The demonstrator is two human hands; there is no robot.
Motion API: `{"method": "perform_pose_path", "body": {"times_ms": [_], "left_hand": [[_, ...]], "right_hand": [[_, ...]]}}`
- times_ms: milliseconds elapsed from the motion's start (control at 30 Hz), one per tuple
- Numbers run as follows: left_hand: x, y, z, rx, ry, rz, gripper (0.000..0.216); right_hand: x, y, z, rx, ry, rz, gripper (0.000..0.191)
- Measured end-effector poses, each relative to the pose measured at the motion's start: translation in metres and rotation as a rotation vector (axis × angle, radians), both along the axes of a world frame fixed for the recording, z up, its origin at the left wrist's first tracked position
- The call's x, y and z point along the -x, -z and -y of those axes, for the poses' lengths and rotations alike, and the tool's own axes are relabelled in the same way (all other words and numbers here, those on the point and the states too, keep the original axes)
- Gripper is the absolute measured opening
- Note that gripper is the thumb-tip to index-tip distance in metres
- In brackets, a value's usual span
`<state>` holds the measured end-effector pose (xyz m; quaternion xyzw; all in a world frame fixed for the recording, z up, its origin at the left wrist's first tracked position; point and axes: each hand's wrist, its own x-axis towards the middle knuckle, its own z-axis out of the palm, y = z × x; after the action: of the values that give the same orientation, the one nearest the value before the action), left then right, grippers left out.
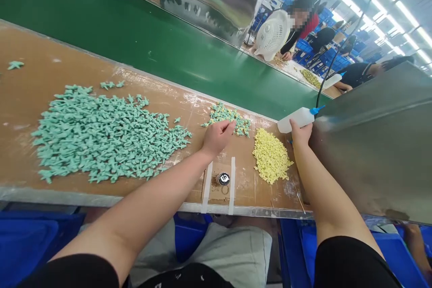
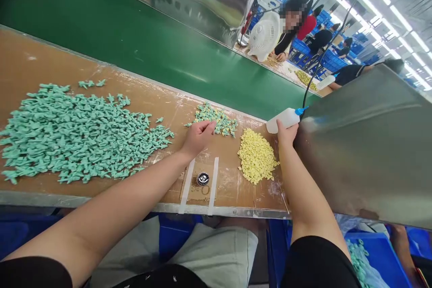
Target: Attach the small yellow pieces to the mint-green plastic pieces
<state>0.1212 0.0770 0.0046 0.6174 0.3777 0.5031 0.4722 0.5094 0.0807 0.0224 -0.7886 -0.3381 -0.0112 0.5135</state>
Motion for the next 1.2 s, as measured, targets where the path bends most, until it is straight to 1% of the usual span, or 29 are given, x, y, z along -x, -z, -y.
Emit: {"method": "perform_pose_path", "body": {"times_ms": [67,100,133,167,200,233,300,333,400,500,633,733,800,900,967,1033,1133,1200], "left_hand": [[0.0,0.0,0.0,-0.019,-0.005,-0.008,0.051],[-0.001,0.0,0.001,-0.033,-0.005,-0.013,0.051],[-0.001,0.0,0.001,-0.05,-0.004,-0.016,0.051],[-0.001,0.001,0.001,-0.069,0.0,-0.021,0.051],[-0.001,0.001,0.002,-0.087,0.004,-0.025,0.051],[-0.001,0.001,0.002,-0.102,0.011,-0.029,0.051],[-0.001,0.001,0.003,-0.129,0.024,-0.041,0.051],[-0.001,0.001,0.004,-0.141,0.028,-0.054,0.051],[-0.002,0.0,0.005,-0.167,0.03,-0.085,0.051],[-0.002,-0.002,0.008,-0.199,0.037,-0.121,0.051],[0.0,-0.004,0.01,-0.203,0.059,-0.169,0.051],[-0.001,-0.006,0.01,-0.181,0.072,-0.207,0.052],[-0.002,-0.006,0.01,-0.15,0.106,-0.216,0.052],[-0.005,-0.005,0.009,-0.095,0.255,-0.18,0.051],[-0.007,-0.004,0.007,-0.069,0.377,-0.12,0.054],[-0.009,-0.003,0.006,-0.042,0.478,-0.061,0.059],[-0.013,0.0,0.006,0.026,0.584,-0.01,0.066],[-0.015,0.003,0.007,0.066,0.634,0.026,0.068]], "right_hand": [[0.016,-0.001,0.023,0.035,-0.056,-0.101,0.058],[0.029,-0.001,0.04,0.048,-0.067,-0.119,0.057],[0.045,0.0,0.06,0.038,-0.088,-0.065,0.056],[0.063,0.001,0.082,0.017,-0.14,0.033,0.053],[0.082,0.003,0.106,0.019,-0.223,0.165,0.047],[0.101,0.006,0.129,0.061,-0.316,0.307,0.04],[0.134,0.014,0.165,0.157,-0.453,0.532,0.024],[0.148,0.019,0.177,0.204,-0.493,0.599,0.023],[0.164,0.027,0.189,0.272,-0.529,0.691,0.027],[0.17,0.035,0.187,0.316,-0.541,0.779,0.031],[0.164,0.043,0.183,0.269,-0.523,0.89,0.037],[0.164,0.045,0.186,0.235,-0.532,0.974,0.035],[0.168,0.041,0.185,0.2,-0.553,0.998,0.031],[0.186,0.029,0.168,0.052,-0.575,0.919,0.023],[0.201,0.021,0.144,-0.085,-0.586,0.807,0.019],[0.216,0.015,0.118,-0.211,-0.568,0.691,0.018],[0.229,0.015,0.09,-0.331,-0.553,0.595,0.018],[0.231,0.019,0.084,-0.373,-0.549,0.582,0.015]]}}
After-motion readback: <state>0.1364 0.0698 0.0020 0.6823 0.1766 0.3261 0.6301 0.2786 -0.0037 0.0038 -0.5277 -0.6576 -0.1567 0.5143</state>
